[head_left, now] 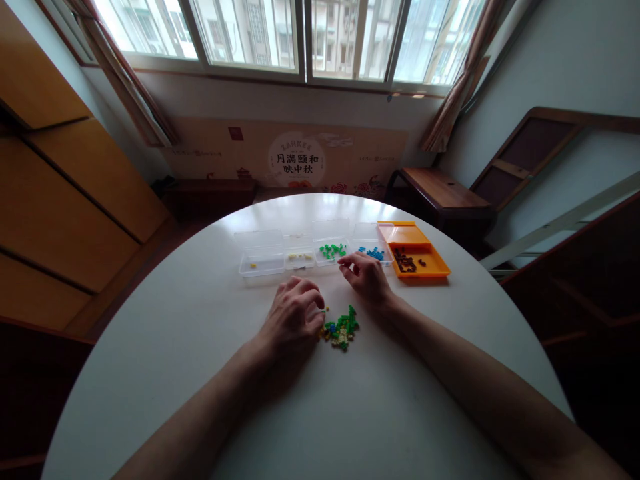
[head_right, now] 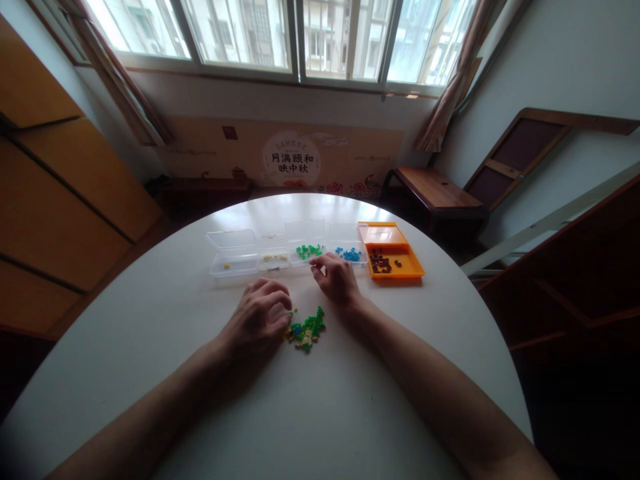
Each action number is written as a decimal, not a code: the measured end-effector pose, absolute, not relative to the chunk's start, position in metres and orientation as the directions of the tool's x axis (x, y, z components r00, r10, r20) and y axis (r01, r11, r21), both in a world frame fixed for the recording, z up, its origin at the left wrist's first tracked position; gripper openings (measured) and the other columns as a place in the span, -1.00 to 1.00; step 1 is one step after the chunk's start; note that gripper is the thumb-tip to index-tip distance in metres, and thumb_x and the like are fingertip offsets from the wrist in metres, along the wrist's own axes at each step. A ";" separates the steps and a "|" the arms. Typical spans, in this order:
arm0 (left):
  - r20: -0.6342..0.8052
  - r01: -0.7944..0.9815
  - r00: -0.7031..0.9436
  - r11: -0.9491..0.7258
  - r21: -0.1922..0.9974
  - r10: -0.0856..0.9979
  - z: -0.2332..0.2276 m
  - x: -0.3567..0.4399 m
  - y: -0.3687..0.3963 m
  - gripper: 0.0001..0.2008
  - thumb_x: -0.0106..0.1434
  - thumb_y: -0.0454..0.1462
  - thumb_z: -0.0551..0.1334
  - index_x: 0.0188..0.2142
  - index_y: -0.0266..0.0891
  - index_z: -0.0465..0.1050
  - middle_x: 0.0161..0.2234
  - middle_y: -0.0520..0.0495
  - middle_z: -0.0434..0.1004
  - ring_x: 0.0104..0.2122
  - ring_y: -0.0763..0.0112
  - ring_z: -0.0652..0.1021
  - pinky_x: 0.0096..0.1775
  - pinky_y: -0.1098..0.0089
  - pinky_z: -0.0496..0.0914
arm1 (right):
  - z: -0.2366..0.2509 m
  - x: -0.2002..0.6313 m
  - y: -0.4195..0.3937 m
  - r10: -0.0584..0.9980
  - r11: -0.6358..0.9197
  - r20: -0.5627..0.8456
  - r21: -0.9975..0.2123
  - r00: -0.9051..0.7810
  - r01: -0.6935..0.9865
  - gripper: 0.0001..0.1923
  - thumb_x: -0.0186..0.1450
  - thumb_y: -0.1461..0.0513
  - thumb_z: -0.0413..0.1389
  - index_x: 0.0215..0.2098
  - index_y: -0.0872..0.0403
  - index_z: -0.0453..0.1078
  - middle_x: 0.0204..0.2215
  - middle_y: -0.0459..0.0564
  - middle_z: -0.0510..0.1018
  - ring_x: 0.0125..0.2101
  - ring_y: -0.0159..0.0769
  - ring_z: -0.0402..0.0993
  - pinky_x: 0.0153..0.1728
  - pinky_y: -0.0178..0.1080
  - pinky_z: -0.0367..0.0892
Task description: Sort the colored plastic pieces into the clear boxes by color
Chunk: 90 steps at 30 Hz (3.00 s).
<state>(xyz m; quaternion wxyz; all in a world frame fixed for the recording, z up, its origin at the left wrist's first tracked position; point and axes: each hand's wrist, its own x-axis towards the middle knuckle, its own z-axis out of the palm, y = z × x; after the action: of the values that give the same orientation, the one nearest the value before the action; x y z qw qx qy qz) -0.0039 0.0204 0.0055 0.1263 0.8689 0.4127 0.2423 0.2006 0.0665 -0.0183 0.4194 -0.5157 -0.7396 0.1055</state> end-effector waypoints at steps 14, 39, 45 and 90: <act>0.483 0.614 0.468 -0.666 0.424 0.740 -0.002 -0.006 0.025 -0.92 0.24 -0.30 0.23 -0.39 -0.18 0.48 -0.33 -0.03 0.51 -0.20 0.29 0.42 -0.10 0.25 0.27 | -0.009 0.190 0.045 0.855 0.519 0.345 -0.579 -0.388 0.629 -0.91 0.21 0.32 0.13 -0.38 0.10 0.49 -0.46 -0.08 0.48 -0.47 -0.43 0.32 -0.40 -0.37 0.19; 0.695 0.666 0.402 -0.711 0.225 0.596 -0.002 -0.010 0.025 -0.88 0.25 -0.25 0.25 -0.42 -0.18 0.43 -0.42 0.01 0.52 -0.27 0.33 0.42 -0.16 0.29 0.27 | -0.001 0.182 0.035 0.848 0.413 0.258 -0.870 -0.463 0.271 -0.82 0.22 0.27 0.09 -0.33 0.16 0.53 -0.51 -0.10 0.48 -0.49 -0.44 0.31 -0.44 -0.40 0.20; 0.683 0.658 0.410 -0.715 0.237 0.604 -0.004 -0.009 0.026 -0.89 0.23 -0.22 0.27 -0.40 -0.19 0.43 -0.41 0.00 0.52 -0.28 0.31 0.43 -0.17 0.29 0.27 | -0.003 0.183 0.042 0.830 0.512 0.319 -0.761 -0.457 0.399 -0.87 0.22 0.30 0.12 -0.33 0.12 0.53 -0.51 -0.11 0.50 -0.52 -0.48 0.29 -0.45 -0.41 0.18; 0.329 0.485 0.751 -0.817 0.313 0.572 0.009 -0.008 0.017 -0.91 0.17 -0.36 0.19 -0.36 -0.16 0.45 -0.23 -0.02 0.48 -0.18 0.28 0.38 -0.06 0.21 0.23 | 0.018 0.229 0.037 0.744 0.532 0.033 -0.633 -0.667 0.562 -0.85 0.12 0.39 0.16 -0.39 0.08 0.52 -0.47 -0.13 0.48 -0.48 -0.46 0.36 -0.41 -0.40 0.23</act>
<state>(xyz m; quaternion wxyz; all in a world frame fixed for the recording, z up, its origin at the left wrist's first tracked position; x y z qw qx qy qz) -0.0082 0.0166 0.0095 0.1043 0.9299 0.2843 0.2088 0.2288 0.0373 0.0179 0.1515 -0.3789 -0.8620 0.3006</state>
